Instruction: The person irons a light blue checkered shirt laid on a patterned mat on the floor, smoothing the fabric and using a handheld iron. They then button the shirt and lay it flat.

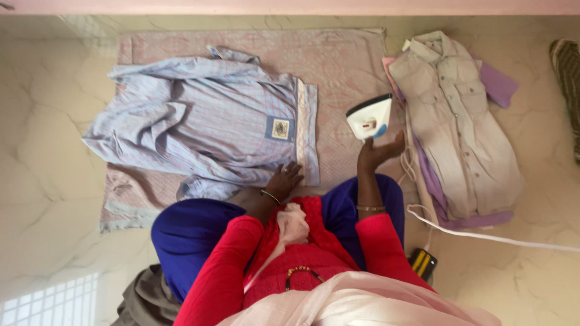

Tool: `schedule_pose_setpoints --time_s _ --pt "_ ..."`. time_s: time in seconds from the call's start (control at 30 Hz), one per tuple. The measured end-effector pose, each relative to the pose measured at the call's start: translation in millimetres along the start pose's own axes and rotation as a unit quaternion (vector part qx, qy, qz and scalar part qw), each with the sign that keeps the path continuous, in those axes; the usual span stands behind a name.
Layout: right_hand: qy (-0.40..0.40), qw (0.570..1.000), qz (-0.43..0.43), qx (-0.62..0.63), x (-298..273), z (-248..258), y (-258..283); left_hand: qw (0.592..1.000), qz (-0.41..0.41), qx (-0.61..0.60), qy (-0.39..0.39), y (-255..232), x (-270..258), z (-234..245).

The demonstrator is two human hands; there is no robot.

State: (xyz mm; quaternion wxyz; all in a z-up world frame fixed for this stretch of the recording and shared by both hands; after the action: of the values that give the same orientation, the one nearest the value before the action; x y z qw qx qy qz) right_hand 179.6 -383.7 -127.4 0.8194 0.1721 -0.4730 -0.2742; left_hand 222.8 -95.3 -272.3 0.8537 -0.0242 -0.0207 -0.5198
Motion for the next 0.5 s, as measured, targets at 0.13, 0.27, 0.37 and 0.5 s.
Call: schedule_pose_setpoints --time_s 0.13,0.27,0.37,0.5 --pt "0.173 0.973 -0.139 0.063 13 -48 -53 0.986 -0.015 -0.141 0.088 -4 -2 -10" --pt "0.216 0.949 -0.179 0.144 9 -58 -65 0.991 0.017 -0.09 0.096 -6 -15 18" --pt "0.218 0.959 -0.115 0.137 13 -50 -61 0.996 0.025 -0.061 0.059 -17 -28 46" --pt "0.222 0.949 -0.089 0.206 11 -56 -47 0.997 0.021 -0.071 0.004 -39 -36 52"
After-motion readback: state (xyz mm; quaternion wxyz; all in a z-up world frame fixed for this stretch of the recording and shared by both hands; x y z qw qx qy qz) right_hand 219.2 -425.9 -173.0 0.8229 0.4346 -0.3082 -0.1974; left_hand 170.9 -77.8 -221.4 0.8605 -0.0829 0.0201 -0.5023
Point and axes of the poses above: each hand's wrist, its own x-axis towards the middle knuckle, its own z-axis out of the back of the hand, y = z × x, the point moved 4 cm from there along x, towards the middle knuckle, and after that the axes turned 11 degrees about y, right-handed, at the moved point
